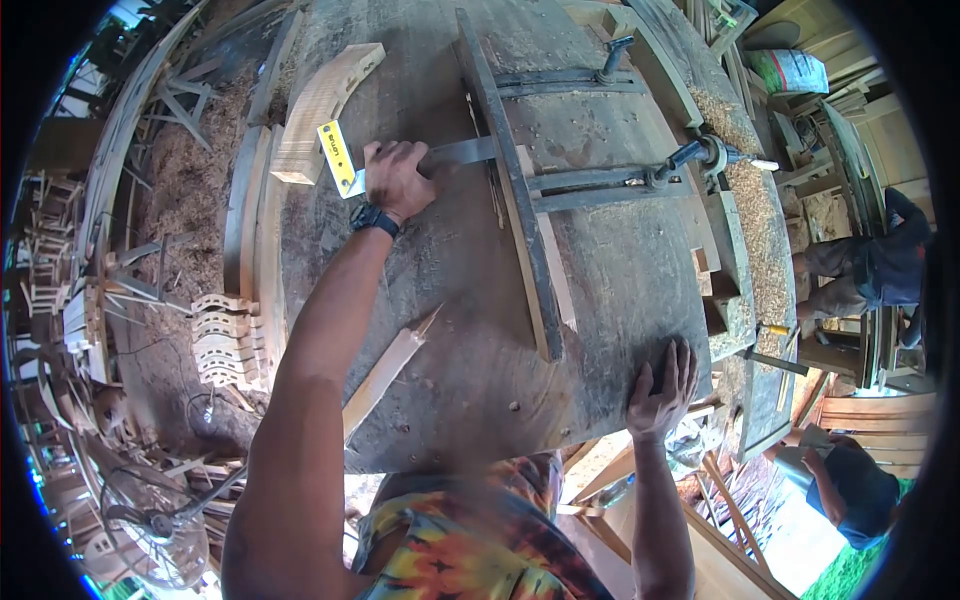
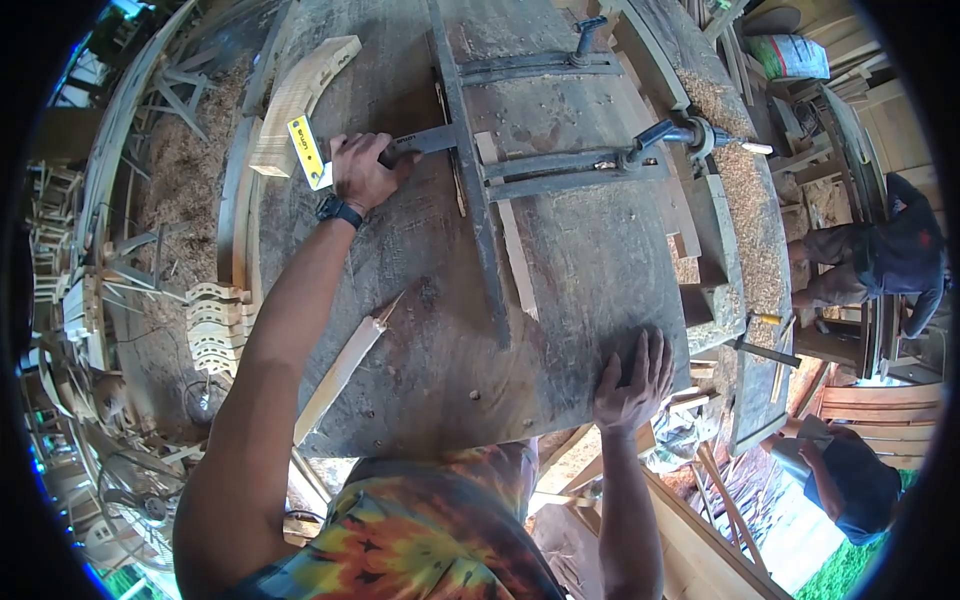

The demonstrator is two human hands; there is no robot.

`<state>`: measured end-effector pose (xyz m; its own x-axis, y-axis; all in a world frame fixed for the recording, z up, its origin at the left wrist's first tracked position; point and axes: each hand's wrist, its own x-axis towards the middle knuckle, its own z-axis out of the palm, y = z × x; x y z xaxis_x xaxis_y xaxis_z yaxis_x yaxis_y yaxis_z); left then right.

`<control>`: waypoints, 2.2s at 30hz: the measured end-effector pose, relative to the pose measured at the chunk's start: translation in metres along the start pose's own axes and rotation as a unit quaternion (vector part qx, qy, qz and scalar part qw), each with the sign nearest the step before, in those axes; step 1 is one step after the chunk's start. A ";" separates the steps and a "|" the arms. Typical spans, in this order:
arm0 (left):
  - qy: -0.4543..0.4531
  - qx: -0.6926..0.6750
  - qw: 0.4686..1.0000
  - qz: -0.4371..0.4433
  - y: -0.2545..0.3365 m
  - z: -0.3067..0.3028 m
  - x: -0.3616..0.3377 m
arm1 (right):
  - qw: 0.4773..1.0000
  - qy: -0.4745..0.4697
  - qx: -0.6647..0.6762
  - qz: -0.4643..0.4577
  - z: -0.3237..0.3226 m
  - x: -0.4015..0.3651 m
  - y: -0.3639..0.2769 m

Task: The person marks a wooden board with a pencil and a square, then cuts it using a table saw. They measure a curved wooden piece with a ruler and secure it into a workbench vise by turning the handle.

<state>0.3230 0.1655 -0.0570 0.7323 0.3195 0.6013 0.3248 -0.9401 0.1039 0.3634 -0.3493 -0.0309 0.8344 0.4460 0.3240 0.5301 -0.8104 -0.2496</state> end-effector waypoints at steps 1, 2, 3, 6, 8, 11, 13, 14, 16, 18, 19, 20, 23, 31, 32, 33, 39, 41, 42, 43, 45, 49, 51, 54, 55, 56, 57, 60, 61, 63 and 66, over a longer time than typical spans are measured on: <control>-0.002 0.001 1.000 0.006 0.000 0.000 0.000 | 1.000 0.001 0.002 -0.002 0.000 0.001 0.000; -0.002 0.003 1.000 0.006 0.000 0.000 0.001 | 1.000 0.000 -0.001 -0.003 0.001 0.000 0.001; -0.004 0.004 1.000 0.006 0.000 0.000 0.001 | 1.000 -0.002 -0.004 -0.002 0.001 -0.002 0.002; -0.001 0.004 1.000 0.011 0.000 0.001 -0.002 | 1.000 -0.012 -0.001 0.002 0.000 -0.002 0.002; 0.006 0.002 1.000 0.016 0.001 0.001 -0.001 | 1.000 -0.015 -0.003 0.001 -0.001 -0.003 0.002; 0.005 0.004 1.000 0.014 -0.001 0.002 -0.002 | 1.000 -0.018 -0.005 -0.002 0.000 -0.003 0.003; 0.016 0.004 1.000 0.022 -0.002 0.003 -0.002 | 1.000 -0.010 -0.006 -0.011 0.000 -0.003 0.003; 0.016 0.001 1.000 0.023 -0.001 0.005 -0.001 | 1.000 -0.009 -0.007 -0.009 -0.002 -0.002 0.004; -0.002 -0.003 1.000 0.018 -0.003 0.005 -0.002 | 0.999 -0.029 0.012 -0.034 -0.007 0.011 0.005; 0.004 0.003 1.000 0.020 -0.003 0.004 -0.002 | 0.993 -0.060 0.103 -0.018 -0.005 0.045 0.008; 0.014 0.008 1.000 0.023 -0.001 0.004 -0.002 | 0.978 -0.086 0.191 -0.002 -0.001 0.069 0.011; 0.014 0.006 1.000 0.022 0.000 0.003 -0.001 | 0.977 -0.056 0.206 -0.013 0.007 0.098 0.011; -0.046 0.013 0.999 -0.008 0.001 -0.001 -0.003 | 0.951 -0.086 0.291 -0.052 0.041 0.204 0.036; -0.028 0.001 1.000 0.005 0.001 -0.001 -0.003 | 0.805 -0.154 0.445 0.360 0.059 0.344 -0.052; -0.027 0.004 1.000 0.004 0.000 -0.002 -0.003 | 0.797 -0.127 0.441 0.392 0.070 0.348 -0.051; -0.029 -0.002 1.000 0.002 0.001 -0.002 -0.003 | 0.798 -0.127 0.441 0.391 0.080 0.352 -0.049; 0.032 -0.020 0.999 0.028 0.000 0.002 -0.004 | 0.859 -0.242 0.348 0.286 0.073 0.350 -0.029; 0.023 -0.019 0.999 0.031 0.000 0.003 -0.003 | 0.861 -0.270 0.347 0.255 0.076 0.357 -0.014; 0.022 -0.020 0.999 0.030 -0.001 0.004 -0.004 | 0.862 -0.299 0.344 0.222 0.079 0.361 -0.005; 0.021 -0.021 0.999 0.028 -0.002 0.004 -0.004 | 0.862 -0.299 0.345 0.222 0.075 0.362 -0.003; 0.028 -0.022 0.999 0.032 -0.002 0.003 -0.002 | 0.868 -0.390 0.285 0.111 0.057 0.369 -0.003; 0.029 -0.025 0.999 0.027 -0.001 0.003 -0.004 | 0.923 -0.352 -0.003 -0.156 0.039 0.379 -0.018; 0.033 -0.022 0.999 0.034 -0.001 0.002 -0.003 | 0.924 -0.317 -0.052 -0.207 0.034 0.371 -0.025; 0.029 -0.016 0.999 0.031 0.000 0.003 -0.004 | 0.907 -0.243 -0.150 -0.308 0.032 0.362 -0.022; 0.021 -0.014 0.999 0.025 0.000 0.003 -0.004 | 0.924 -0.190 -0.119 -0.311 0.042 0.361 -0.012; 0.020 -0.016 0.999 0.025 0.000 0.002 -0.004 | 0.930 -0.164 -0.105 -0.311 0.052 0.356 -0.005; 0.019 -0.017 0.999 0.029 0.000 0.002 -0.004 | 0.936 -0.137 -0.092 -0.312 0.063 0.351 0.001; 0.033 -0.019 0.999 0.032 -0.003 0.005 -0.003 | 0.828 -0.153 0.473 0.259 0.074 0.345 0.008; 0.042 -0.023 0.998 0.041 -0.003 0.006 -0.005 | 0.828 -0.154 0.473 0.259 0.070 0.340 -0.008; 0.011 -0.007 0.999 0.033 -0.002 0.002 -0.005 | 0.679 -0.044 0.604 0.414 0.063 0.325 -0.055; -0.021 0.008 1.000 0.020 0.001 0.000 -0.005 | 0.715 -0.016 0.556 0.423 0.084 0.345 -0.060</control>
<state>0.3198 0.1634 -0.0601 0.7696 0.2866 0.5705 0.3036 -0.9504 0.0679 0.6315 -0.1149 0.0195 0.9208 -0.0026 -0.3899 -0.3899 0.0008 -0.9208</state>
